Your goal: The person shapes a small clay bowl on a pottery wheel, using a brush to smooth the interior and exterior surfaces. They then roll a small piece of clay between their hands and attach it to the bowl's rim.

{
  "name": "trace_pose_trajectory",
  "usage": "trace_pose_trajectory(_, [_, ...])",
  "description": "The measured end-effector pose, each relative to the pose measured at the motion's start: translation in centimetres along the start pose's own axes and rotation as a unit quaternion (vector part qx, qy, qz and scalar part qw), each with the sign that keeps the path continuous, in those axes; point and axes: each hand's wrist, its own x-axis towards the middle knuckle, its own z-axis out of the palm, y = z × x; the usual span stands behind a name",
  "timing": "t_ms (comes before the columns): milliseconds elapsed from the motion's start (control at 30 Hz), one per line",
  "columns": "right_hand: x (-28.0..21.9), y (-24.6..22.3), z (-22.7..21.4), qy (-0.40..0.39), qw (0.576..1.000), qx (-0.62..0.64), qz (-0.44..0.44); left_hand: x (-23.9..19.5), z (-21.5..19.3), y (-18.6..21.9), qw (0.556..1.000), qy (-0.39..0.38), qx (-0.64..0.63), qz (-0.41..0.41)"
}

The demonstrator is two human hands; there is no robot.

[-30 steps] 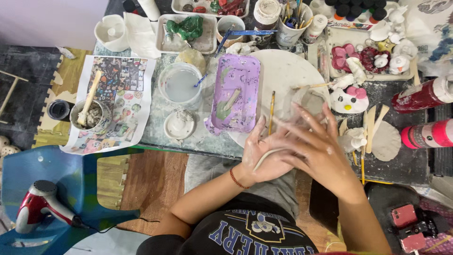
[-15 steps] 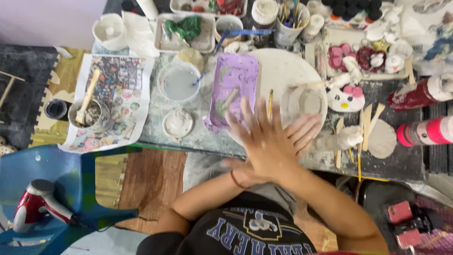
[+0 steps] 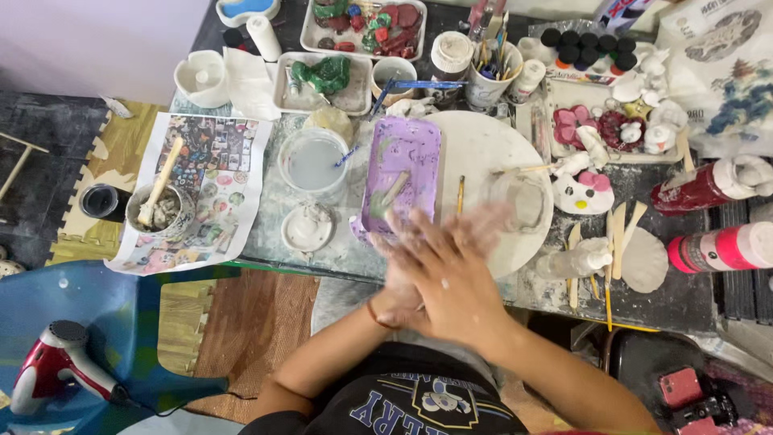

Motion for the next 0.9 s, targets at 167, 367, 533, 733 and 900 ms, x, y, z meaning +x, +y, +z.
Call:
trace_pose_trajectory(167, [0.0, 1.2, 1.0, -0.023, 0.998, -0.016, 0.049, -1.3, 2.1, -2.8, 0.993, -0.042, -0.027, -0.107])
trace_pose_trajectory(367, [-0.8, 0.8, 1.4, 0.002, 0.999, -0.017, 0.036, 3.5, 6.0, -6.5, 0.924, -0.017, -0.124, 0.361])
trace_pose_trajectory(533, [0.6, 1.4, 1.8, -0.028, 0.998, -0.047, 0.037, 2.3, 3.7, -1.1, 0.964, -0.096, 0.215, -0.122])
trace_pose_trajectory(733, [0.5, 0.5, 1.9, -0.135, 0.988, -0.046, 0.055, 2.5, 2.3, -0.1, 0.979, -0.079, 0.119, -0.143])
trace_pose_trajectory(900, [-0.4, -0.1, 2.0, -0.015, 0.996, -0.078, 0.027, 2.4, 2.9, -1.8, 0.995, -0.042, 0.018, 0.084])
